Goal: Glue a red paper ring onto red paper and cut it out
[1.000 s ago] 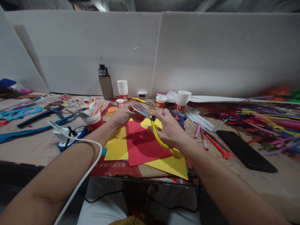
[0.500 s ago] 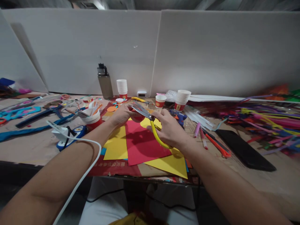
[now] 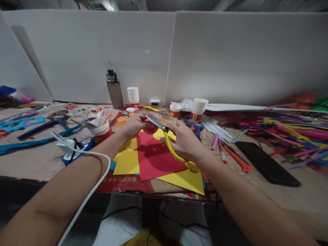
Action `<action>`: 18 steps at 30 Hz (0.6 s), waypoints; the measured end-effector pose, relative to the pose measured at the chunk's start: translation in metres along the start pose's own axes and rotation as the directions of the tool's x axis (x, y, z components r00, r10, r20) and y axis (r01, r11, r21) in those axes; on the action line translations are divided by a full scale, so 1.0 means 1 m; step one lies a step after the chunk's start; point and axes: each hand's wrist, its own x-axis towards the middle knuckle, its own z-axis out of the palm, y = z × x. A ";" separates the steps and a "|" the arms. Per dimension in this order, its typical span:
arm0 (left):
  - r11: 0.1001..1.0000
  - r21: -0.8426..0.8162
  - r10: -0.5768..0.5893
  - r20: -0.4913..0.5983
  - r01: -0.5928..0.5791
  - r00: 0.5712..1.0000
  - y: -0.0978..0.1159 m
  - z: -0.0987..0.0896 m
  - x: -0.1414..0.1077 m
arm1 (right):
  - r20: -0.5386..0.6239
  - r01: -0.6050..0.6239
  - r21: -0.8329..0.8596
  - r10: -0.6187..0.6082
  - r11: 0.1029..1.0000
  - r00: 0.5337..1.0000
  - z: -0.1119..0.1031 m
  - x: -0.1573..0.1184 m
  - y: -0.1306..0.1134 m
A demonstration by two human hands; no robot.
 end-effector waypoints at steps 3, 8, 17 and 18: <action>0.995 -0.090 0.035 -0.047 -0.039 0.998 -0.005 0.005 0.002 | -0.036 -0.007 0.093 0.011 0.996 0.999 0.003 0.003 0.003; 0.954 -0.294 -0.114 -0.202 0.050 0.973 -0.006 0.018 0.001 | -0.078 -0.102 0.337 0.136 0.936 0.988 0.008 0.010 0.013; 0.940 -0.341 -0.090 -0.268 -0.007 0.959 -0.001 0.036 -0.006 | 0.162 -0.343 0.820 0.389 0.458 0.907 0.011 0.009 0.005; 0.947 -0.319 -0.069 -0.279 -0.025 0.958 -0.002 0.037 -0.006 | 0.175 -0.347 0.835 0.392 0.427 0.903 0.012 0.009 0.004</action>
